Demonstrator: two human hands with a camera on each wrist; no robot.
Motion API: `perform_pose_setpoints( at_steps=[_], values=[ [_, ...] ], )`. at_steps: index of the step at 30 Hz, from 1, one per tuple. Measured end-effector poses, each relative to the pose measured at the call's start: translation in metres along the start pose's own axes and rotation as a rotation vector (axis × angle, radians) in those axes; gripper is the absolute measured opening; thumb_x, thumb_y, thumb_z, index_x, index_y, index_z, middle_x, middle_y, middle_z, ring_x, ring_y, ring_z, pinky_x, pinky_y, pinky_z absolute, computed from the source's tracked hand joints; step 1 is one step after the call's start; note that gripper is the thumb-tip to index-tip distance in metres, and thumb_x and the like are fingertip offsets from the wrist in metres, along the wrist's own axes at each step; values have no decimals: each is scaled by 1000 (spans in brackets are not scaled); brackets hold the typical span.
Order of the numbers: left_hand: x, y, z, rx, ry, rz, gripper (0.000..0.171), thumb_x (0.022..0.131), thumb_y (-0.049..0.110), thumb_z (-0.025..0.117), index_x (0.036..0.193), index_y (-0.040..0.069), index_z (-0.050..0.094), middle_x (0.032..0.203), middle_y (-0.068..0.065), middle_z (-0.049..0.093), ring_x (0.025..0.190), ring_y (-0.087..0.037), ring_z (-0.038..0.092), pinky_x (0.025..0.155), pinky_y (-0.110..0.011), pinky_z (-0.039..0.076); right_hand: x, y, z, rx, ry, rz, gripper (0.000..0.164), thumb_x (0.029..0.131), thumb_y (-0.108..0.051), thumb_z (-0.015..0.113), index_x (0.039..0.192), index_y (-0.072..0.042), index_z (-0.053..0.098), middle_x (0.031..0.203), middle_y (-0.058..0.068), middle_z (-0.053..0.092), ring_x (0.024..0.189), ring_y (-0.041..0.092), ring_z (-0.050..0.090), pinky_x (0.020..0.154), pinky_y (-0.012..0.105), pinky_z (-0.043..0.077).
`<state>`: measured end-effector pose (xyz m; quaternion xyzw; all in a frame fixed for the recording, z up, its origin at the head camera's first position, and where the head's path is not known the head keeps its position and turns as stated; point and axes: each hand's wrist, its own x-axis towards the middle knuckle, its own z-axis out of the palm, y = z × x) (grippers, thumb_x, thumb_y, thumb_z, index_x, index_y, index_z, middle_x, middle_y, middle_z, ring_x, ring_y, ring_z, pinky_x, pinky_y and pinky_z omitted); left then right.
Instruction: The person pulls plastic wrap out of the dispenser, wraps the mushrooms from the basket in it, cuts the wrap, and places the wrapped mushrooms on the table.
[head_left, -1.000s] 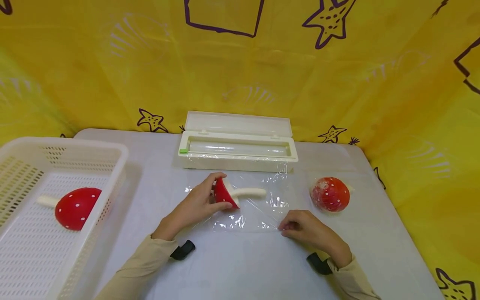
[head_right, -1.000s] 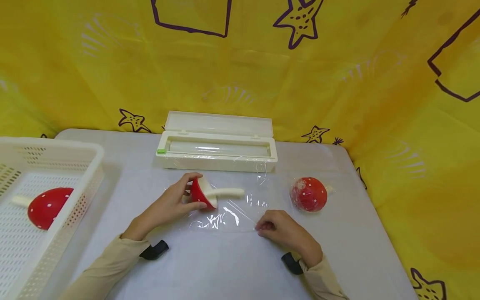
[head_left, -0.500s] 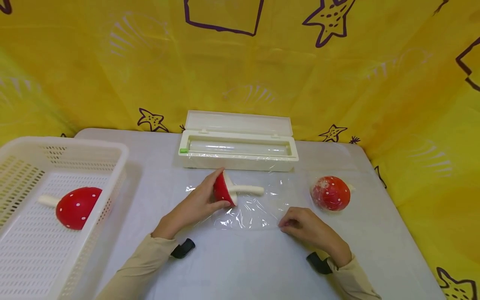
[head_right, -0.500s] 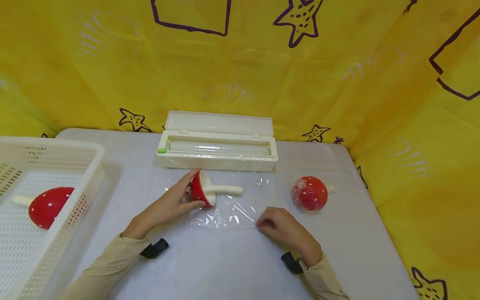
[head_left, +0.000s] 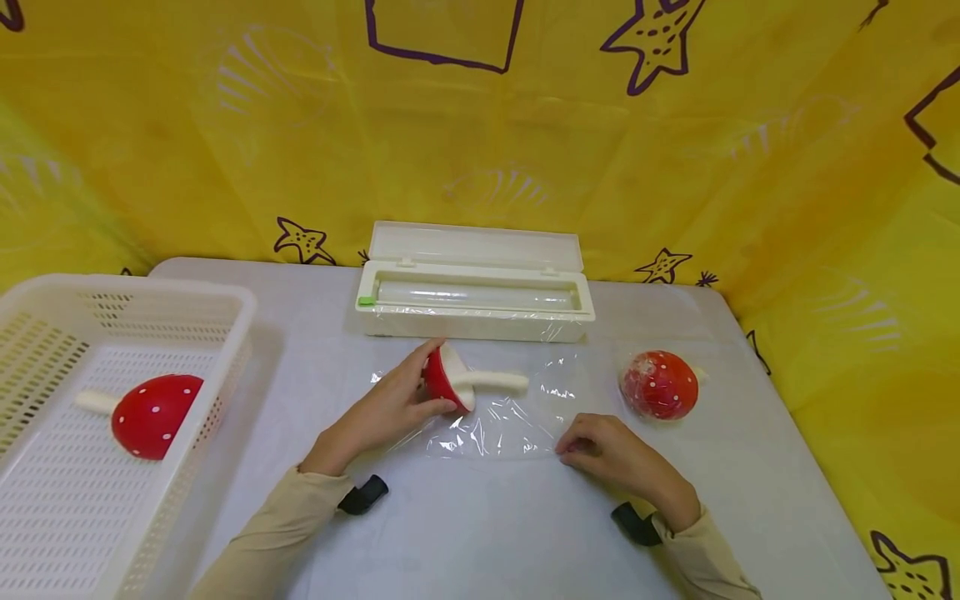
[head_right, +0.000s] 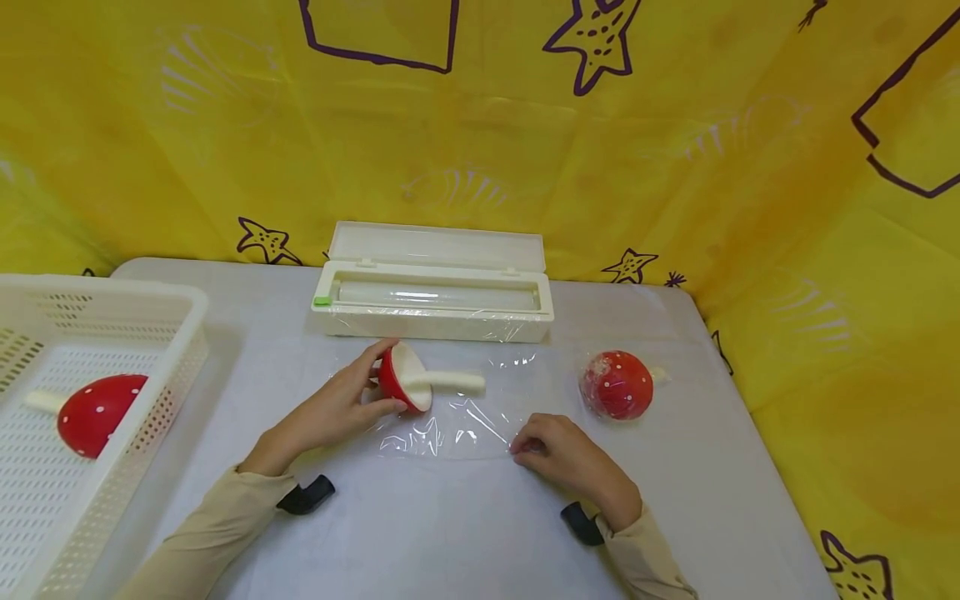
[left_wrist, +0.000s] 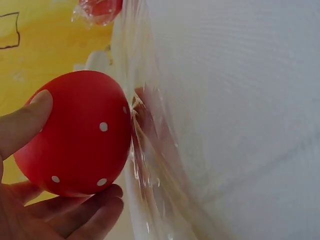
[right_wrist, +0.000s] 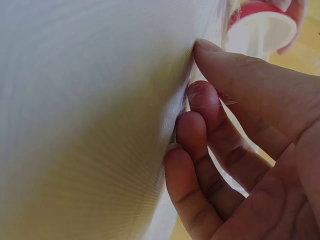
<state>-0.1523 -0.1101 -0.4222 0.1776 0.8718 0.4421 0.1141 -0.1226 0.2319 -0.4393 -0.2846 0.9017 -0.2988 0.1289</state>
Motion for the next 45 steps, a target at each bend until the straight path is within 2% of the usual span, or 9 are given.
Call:
perform_pose_setpoints(
  at_steps=[6,16,24,27,31,35,39,42,45],
  values=[
    [2,-1,1,3,15,58,91,88,20,76,157,12,17,153,-11,38,136,-31,43,108,-48,46,0,-1,-1,0,-7,13,11,84,-12,79,94,-14,75,90,-5,71,83,6,63,78,23,57],
    [-1,-2,-10,6,-24,-12,94,87,21,77,157,12,15,148,-12,41,125,-33,56,106,-49,48,0,-2,0,8,2,-7,11,83,-13,79,94,-13,75,89,-5,71,82,6,63,78,23,57],
    [-6,-3,-19,90,-49,-78,95,88,27,76,157,9,13,154,-15,36,135,-39,47,108,-57,42,0,-2,2,25,19,-14,10,83,-13,79,92,-13,75,87,-6,70,81,4,60,76,22,56],
    [-10,-3,-24,125,-57,-99,95,87,27,76,157,7,14,152,-17,38,134,-42,48,107,-58,44,-1,-2,3,24,25,-14,10,83,-13,79,92,-14,75,86,-7,70,80,3,60,76,22,56],
    [-14,-5,-29,154,-64,-82,91,87,24,76,154,2,19,143,-21,46,125,-42,54,103,-56,47,-1,-3,3,19,28,0,9,83,-14,79,91,-16,74,86,-10,69,80,1,59,76,21,56],
    [-21,-10,-31,190,-74,-71,82,84,22,78,146,-1,30,129,-21,55,114,-37,58,98,-52,50,-1,-3,1,24,34,8,10,84,-15,79,91,-17,73,86,-10,69,81,0,59,77,21,56],
    [-31,-14,-34,224,-94,-54,60,81,18,81,127,1,47,109,-14,60,100,-27,58,90,-44,50,-1,-3,0,43,41,17,10,84,-17,79,92,-17,73,87,-10,69,81,1,60,77,21,56],
    [-38,-17,-36,231,-147,-57,45,76,15,84,109,5,54,96,-7,57,91,-20,53,83,-35,47,-2,-2,0,59,43,23,10,85,-19,79,92,-19,72,87,-11,69,80,0,60,77,21,56],
    [-44,-19,-37,234,-211,-87,39,73,13,86,100,9,57,90,-2,54,88,-16,50,79,-29,45,-1,-1,1,64,53,12,10,85,-20,79,91,-20,71,86,-11,68,80,0,60,76,21,56]
  ],
)
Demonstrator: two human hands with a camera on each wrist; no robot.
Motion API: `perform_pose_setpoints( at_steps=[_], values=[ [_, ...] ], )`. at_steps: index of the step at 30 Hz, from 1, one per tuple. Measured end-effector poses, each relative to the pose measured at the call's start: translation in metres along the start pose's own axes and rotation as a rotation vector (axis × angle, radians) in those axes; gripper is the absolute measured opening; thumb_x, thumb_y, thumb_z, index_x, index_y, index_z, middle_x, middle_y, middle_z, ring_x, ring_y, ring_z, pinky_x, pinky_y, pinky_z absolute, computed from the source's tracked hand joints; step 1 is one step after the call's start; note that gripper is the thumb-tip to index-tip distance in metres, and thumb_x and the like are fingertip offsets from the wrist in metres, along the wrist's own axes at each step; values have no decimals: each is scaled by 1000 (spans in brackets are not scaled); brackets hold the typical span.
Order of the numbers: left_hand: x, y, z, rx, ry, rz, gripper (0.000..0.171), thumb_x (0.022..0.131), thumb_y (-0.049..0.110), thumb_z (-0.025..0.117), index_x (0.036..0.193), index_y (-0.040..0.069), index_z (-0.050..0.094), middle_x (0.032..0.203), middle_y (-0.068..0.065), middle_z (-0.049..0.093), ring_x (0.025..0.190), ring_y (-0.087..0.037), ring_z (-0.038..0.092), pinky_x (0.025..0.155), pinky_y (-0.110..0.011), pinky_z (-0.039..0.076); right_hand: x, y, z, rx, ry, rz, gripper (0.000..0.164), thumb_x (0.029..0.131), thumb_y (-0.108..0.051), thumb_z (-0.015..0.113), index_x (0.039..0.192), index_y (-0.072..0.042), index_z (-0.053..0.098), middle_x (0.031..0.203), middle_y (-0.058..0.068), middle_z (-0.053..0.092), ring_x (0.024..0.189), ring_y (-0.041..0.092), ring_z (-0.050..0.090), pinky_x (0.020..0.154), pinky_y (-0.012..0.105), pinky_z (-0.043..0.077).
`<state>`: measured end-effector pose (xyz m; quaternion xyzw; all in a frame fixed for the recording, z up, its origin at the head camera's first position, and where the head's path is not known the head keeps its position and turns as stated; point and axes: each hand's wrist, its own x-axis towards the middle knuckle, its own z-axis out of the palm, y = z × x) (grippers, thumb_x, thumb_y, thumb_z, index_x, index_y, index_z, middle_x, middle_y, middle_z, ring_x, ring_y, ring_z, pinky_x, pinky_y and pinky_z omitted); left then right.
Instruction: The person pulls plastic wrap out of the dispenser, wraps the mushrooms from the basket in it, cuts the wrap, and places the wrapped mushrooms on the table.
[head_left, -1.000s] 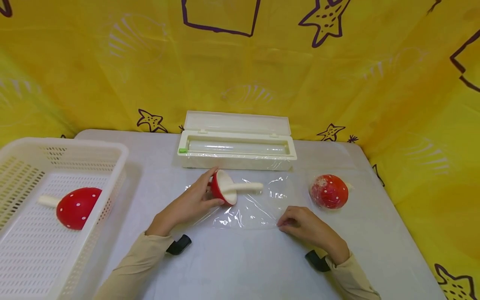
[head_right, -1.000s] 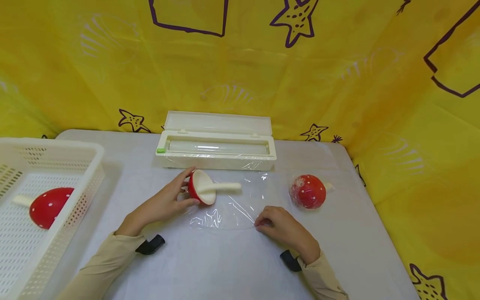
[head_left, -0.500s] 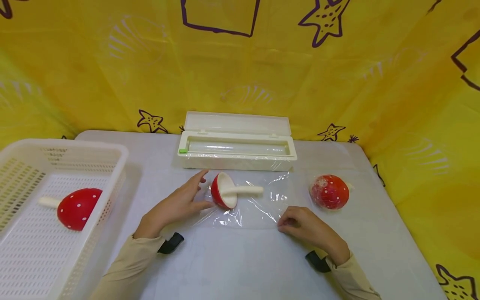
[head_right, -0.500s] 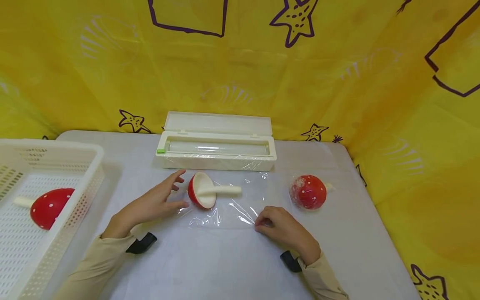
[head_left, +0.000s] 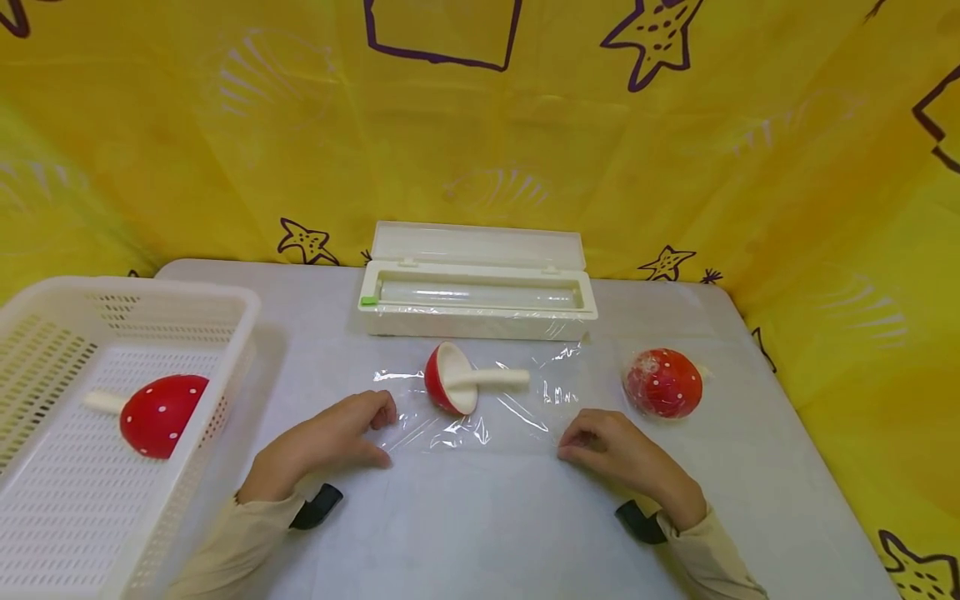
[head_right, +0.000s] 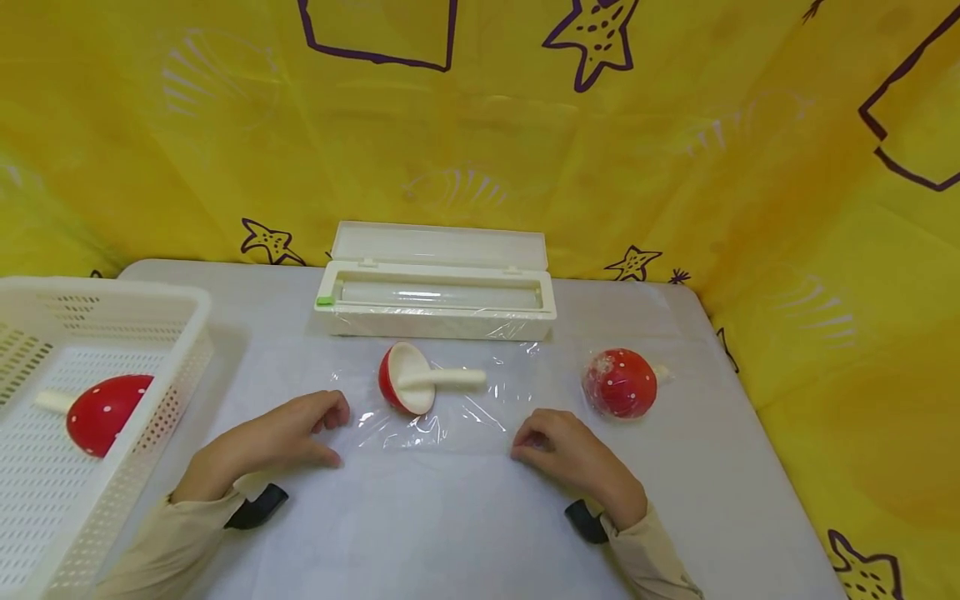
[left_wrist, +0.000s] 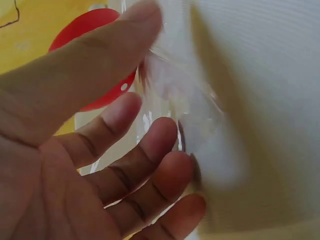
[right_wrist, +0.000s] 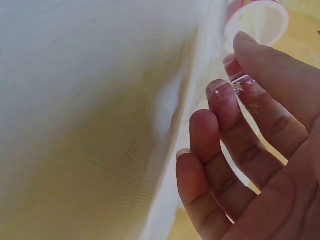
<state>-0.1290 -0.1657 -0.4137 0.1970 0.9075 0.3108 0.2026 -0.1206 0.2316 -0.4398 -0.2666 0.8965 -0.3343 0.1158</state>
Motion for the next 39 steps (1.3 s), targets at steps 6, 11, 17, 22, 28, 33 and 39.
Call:
perform_pose_setpoints(
  at_steps=[6,11,17,22,28,33,39],
  values=[
    [-5,-4,3,53,-14,57,17,81,4,74,84,14,61,76,4,52,75,-9,47,69,-23,42,0,-1,1,-5,29,-9,11,85,-21,79,90,-22,70,85,-13,68,79,0,60,76,21,56],
    [-7,-6,3,72,17,117,19,84,2,65,76,18,59,65,11,46,63,0,41,61,-19,38,-1,-3,-2,-9,40,-15,10,85,-20,78,91,-21,70,84,-13,68,79,1,59,76,22,56],
    [-12,-1,-2,89,52,127,18,86,3,68,79,18,60,66,12,50,62,1,42,60,-19,38,-4,-6,-9,-2,43,0,10,86,-20,78,92,-21,70,85,-13,68,80,1,58,77,21,55],
    [-16,6,-12,103,111,121,16,88,4,69,81,17,62,70,11,57,66,0,48,63,-21,44,-4,-8,-11,5,73,-22,12,86,-16,77,94,-20,70,85,-12,68,79,1,57,75,20,54],
    [-18,15,-17,138,194,103,11,88,8,72,85,16,65,74,9,61,70,-4,51,67,-23,48,-3,-8,-8,-23,173,-106,17,83,-9,78,95,-19,71,81,-14,60,78,2,52,71,20,51],
    [-18,17,-17,143,310,112,6,89,10,72,90,15,68,77,6,64,70,-6,52,66,-24,47,0,-8,-7,-45,239,-156,18,83,-6,78,95,-16,72,80,-13,60,77,2,51,68,19,51],
    [-15,15,-18,149,404,141,6,90,8,71,91,13,67,75,6,64,68,-6,51,65,-25,48,3,-10,-12,-77,327,-149,18,82,-3,77,95,-13,71,83,-8,67,76,2,55,67,19,52]
  ],
)
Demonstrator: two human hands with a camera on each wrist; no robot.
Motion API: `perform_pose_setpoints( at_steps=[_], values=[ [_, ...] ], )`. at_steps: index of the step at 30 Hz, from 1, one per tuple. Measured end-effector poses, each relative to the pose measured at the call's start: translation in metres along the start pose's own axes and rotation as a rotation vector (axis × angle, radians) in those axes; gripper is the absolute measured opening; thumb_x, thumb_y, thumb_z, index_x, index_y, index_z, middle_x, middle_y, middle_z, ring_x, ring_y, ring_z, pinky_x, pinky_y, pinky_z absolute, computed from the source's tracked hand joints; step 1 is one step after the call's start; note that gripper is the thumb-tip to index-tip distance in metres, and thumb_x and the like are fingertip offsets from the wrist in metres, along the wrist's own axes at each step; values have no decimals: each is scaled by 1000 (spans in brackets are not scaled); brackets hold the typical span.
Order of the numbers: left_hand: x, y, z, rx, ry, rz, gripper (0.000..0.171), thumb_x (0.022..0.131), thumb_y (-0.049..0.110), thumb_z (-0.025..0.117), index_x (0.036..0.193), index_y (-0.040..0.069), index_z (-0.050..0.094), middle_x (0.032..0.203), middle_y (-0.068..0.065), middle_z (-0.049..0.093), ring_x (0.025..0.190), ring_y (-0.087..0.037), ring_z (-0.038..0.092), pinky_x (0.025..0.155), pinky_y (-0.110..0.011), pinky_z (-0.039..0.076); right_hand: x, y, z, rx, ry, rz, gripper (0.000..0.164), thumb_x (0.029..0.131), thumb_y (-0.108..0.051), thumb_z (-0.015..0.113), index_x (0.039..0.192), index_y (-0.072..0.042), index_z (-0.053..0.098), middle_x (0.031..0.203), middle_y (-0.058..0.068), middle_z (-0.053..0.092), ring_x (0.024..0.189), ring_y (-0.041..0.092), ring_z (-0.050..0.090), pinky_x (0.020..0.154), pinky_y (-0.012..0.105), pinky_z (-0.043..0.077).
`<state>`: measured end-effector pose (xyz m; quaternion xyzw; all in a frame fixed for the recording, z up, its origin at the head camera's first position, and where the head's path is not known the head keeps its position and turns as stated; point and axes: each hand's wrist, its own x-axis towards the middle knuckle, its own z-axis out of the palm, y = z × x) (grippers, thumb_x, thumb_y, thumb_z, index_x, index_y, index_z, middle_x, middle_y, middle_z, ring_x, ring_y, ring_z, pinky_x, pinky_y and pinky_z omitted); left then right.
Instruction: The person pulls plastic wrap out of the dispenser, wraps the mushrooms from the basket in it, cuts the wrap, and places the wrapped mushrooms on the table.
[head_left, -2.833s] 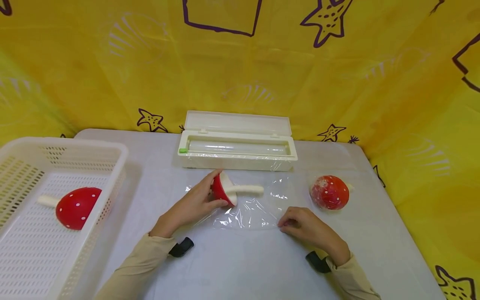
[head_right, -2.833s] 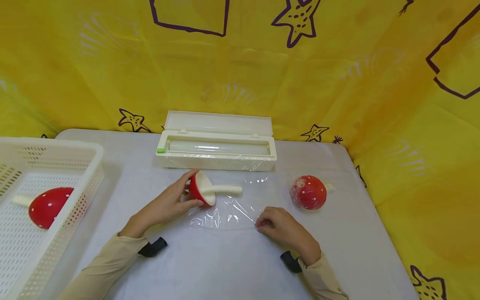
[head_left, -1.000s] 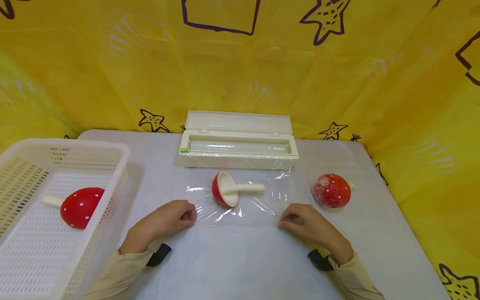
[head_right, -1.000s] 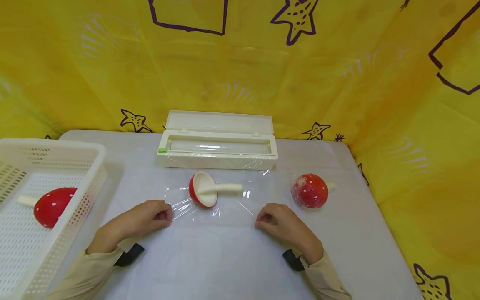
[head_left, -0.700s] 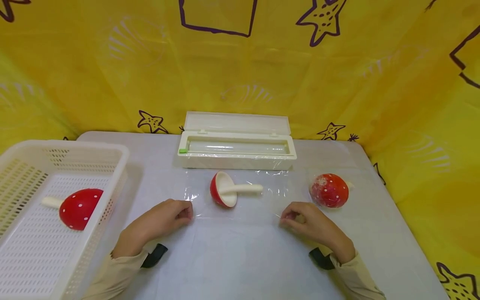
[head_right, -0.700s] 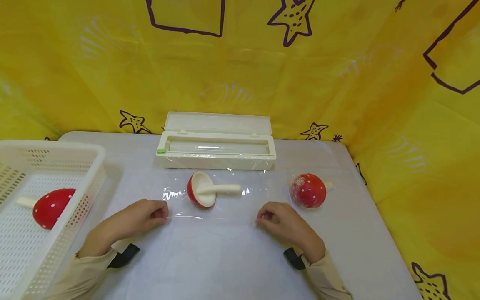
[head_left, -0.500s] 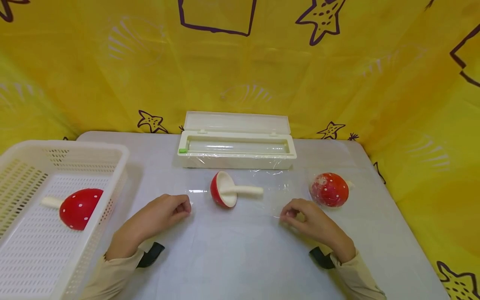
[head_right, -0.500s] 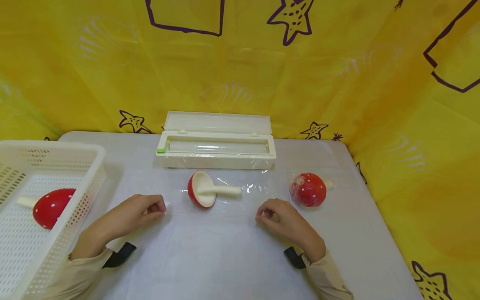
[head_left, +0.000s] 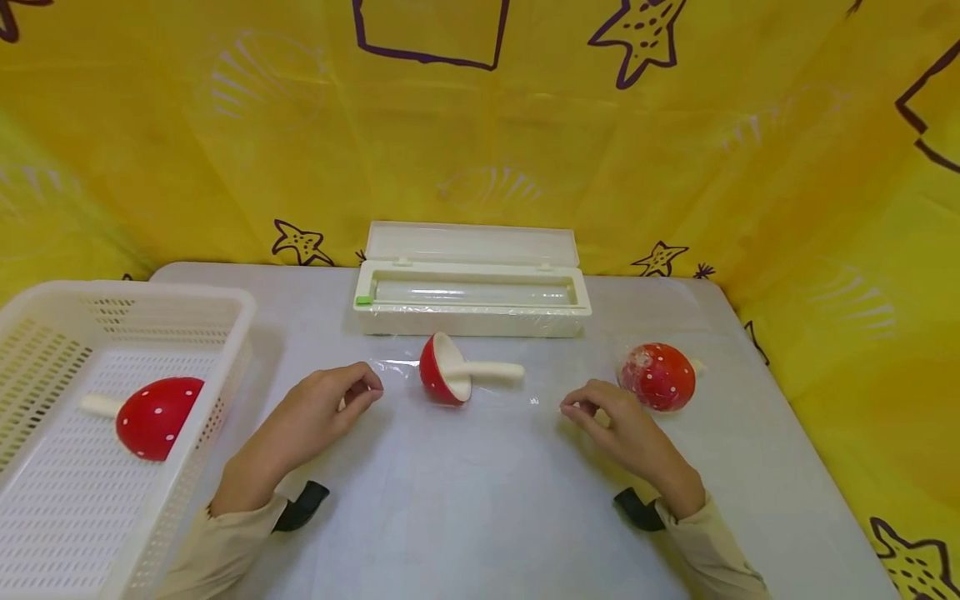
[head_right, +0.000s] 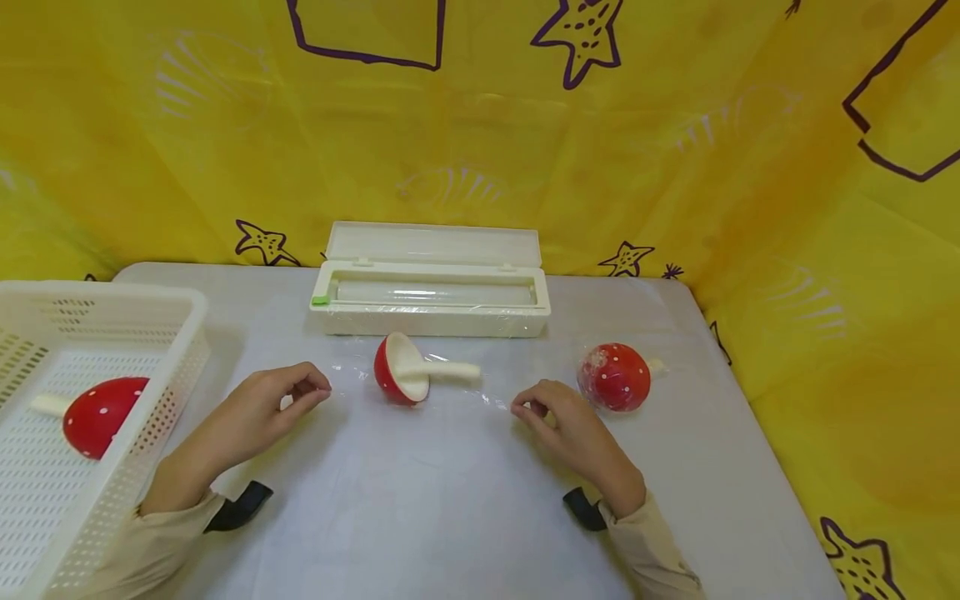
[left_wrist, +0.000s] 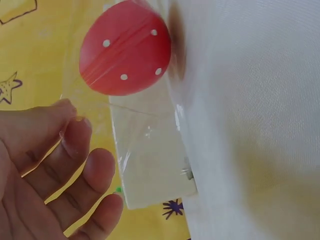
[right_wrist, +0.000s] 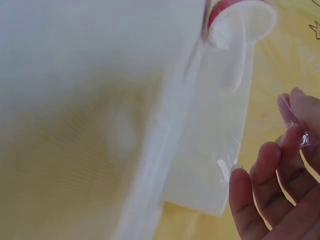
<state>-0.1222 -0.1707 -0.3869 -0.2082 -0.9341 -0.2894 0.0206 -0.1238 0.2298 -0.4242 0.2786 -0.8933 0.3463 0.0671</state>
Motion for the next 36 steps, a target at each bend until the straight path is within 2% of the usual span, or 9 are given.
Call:
perform_pose_setpoints(
  at_steps=[5,9,13,16,23,33,36],
  values=[
    [7,-3,0,-17,49,14,3,91,9,69,92,10,66,78,1,68,71,-8,55,68,-30,51,8,0,-4,-23,49,45,16,83,-2,76,96,-11,71,86,-3,71,77,5,58,68,19,53],
    [15,-4,-1,-20,76,-14,6,94,13,67,94,7,66,78,2,67,72,-10,56,67,-30,50,18,-2,-8,-54,89,89,14,85,-4,76,98,-8,72,87,-1,71,79,9,59,72,21,54],
    [22,-4,-1,-19,108,-59,6,96,14,64,95,9,65,77,2,65,72,-13,55,67,-29,47,30,-4,-10,-59,123,153,11,89,-10,73,100,-7,72,88,1,70,82,13,59,76,27,53],
    [28,-4,-1,-18,136,-83,4,96,13,62,95,10,65,77,0,65,72,-15,54,67,-31,45,38,-6,-10,-50,154,188,12,92,-14,70,101,-5,72,88,4,70,84,17,59,77,35,53],
    [40,-6,1,-33,180,-121,8,97,15,61,98,8,66,81,-6,66,74,-21,55,68,-32,44,55,-5,-8,-48,240,244,17,94,-16,68,102,-2,71,95,12,71,90,27,62,78,45,54],
    [53,-5,9,-42,290,-188,12,96,16,62,97,6,68,89,-13,65,85,-29,59,72,-38,46,76,-5,0,-19,309,295,19,94,-16,67,101,1,71,99,18,70,92,36,60,79,49,52],
    [56,-4,12,-51,325,-221,13,95,15,63,98,4,70,97,-17,61,92,-31,54,74,-40,43,83,-7,3,-20,332,301,20,93,-15,69,100,2,73,96,20,64,92,37,55,78,43,47]
  ],
)
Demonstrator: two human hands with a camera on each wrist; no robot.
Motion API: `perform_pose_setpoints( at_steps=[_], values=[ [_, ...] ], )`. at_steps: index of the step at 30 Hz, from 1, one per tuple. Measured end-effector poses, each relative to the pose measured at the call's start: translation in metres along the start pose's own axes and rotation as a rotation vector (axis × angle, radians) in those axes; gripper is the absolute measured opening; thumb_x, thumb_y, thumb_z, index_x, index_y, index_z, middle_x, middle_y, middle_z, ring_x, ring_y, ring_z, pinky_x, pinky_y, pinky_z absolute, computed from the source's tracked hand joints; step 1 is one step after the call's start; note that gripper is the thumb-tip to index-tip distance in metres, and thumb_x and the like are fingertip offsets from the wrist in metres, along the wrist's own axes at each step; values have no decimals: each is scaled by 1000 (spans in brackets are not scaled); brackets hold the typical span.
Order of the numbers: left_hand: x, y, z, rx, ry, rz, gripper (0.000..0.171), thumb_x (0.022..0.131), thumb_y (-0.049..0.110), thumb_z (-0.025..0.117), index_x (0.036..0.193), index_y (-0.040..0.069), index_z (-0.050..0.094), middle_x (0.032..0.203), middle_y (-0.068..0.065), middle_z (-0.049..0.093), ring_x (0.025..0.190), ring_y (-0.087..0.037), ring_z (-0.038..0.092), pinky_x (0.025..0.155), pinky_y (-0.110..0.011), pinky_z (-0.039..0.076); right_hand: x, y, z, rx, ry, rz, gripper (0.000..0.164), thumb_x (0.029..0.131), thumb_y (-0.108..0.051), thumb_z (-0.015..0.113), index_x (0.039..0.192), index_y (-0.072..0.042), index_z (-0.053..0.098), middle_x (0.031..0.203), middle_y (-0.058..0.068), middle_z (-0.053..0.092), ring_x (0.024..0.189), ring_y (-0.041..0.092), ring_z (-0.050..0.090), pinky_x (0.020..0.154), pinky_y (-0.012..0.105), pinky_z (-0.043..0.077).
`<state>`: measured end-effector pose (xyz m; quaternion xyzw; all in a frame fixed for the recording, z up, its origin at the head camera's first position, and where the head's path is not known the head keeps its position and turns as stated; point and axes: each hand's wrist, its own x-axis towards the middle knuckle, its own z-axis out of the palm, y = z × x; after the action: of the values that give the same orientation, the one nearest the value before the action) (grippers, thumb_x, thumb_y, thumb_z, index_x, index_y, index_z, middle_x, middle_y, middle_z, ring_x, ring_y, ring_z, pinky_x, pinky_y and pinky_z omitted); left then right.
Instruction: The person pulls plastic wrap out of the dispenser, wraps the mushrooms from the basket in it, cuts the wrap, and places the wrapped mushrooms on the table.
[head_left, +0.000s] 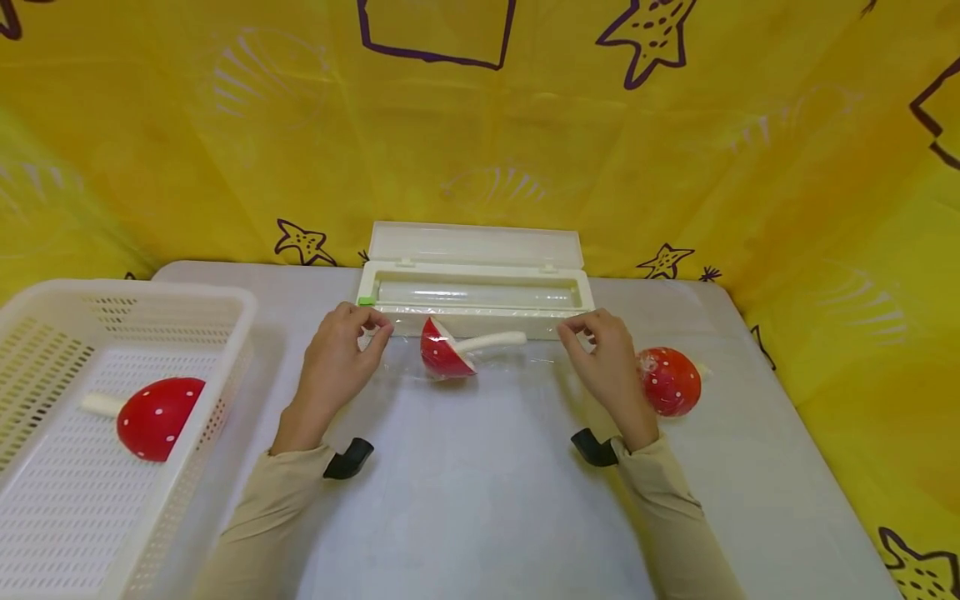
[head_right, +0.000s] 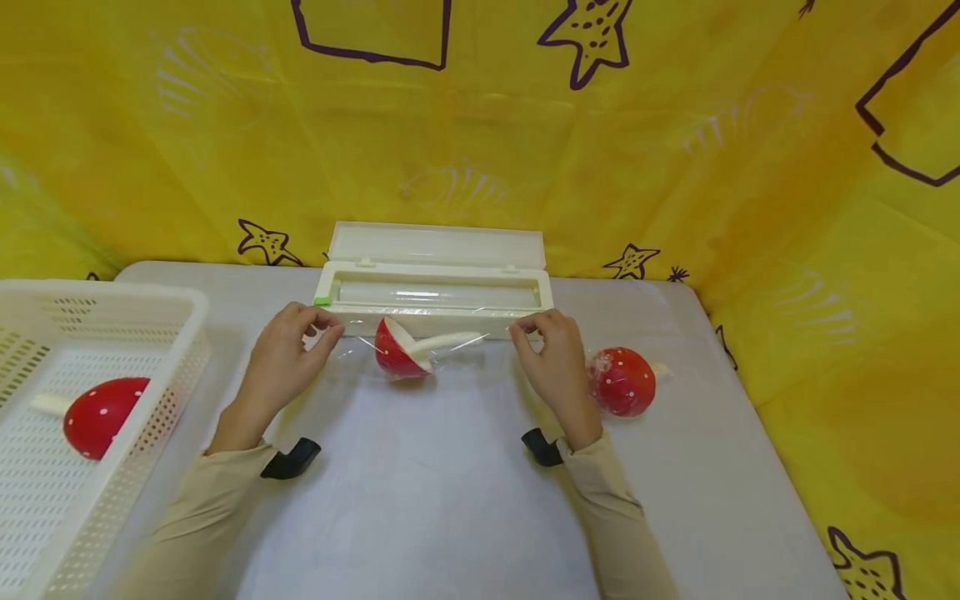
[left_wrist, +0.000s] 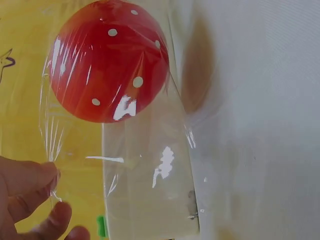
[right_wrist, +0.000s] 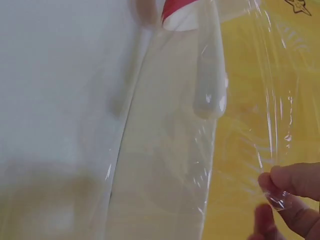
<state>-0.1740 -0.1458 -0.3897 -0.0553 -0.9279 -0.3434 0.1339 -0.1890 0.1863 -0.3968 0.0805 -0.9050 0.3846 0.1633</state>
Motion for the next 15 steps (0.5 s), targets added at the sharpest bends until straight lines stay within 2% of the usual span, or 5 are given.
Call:
perform_pose_setpoints(
  at_steps=[3,6,9,12,15],
  values=[
    [2,2,4,-7,36,-19,14,95,15,65,99,4,72,94,-18,57,87,-30,49,70,-38,39,5,-3,6,-21,29,7,22,92,-17,70,101,2,74,86,19,55,84,34,50,72,35,37],
    [6,4,7,-22,55,-29,15,95,16,65,100,4,71,76,-13,57,70,-26,48,62,-34,36,10,-6,10,-19,51,12,22,92,-19,70,100,1,75,70,12,47,68,28,45,63,31,32],
    [8,6,10,-65,44,-55,16,96,17,63,101,3,69,61,-8,57,55,-22,48,53,-31,34,13,-7,14,43,37,42,21,94,-20,68,99,0,74,59,4,43,55,19,40,51,27,30],
    [11,6,14,-187,-22,-122,18,99,17,59,106,1,63,60,-9,63,48,-18,52,47,-28,36,15,-7,19,186,-12,108,22,98,-20,63,103,0,69,55,-1,47,46,11,40,44,22,31],
    [13,4,19,-378,-112,-214,20,102,16,53,112,-1,55,69,-15,70,49,-17,62,50,-24,49,15,-7,23,372,-66,185,21,101,-19,57,107,1,61,54,-3,54,42,5,46,43,19,41]
  ],
)
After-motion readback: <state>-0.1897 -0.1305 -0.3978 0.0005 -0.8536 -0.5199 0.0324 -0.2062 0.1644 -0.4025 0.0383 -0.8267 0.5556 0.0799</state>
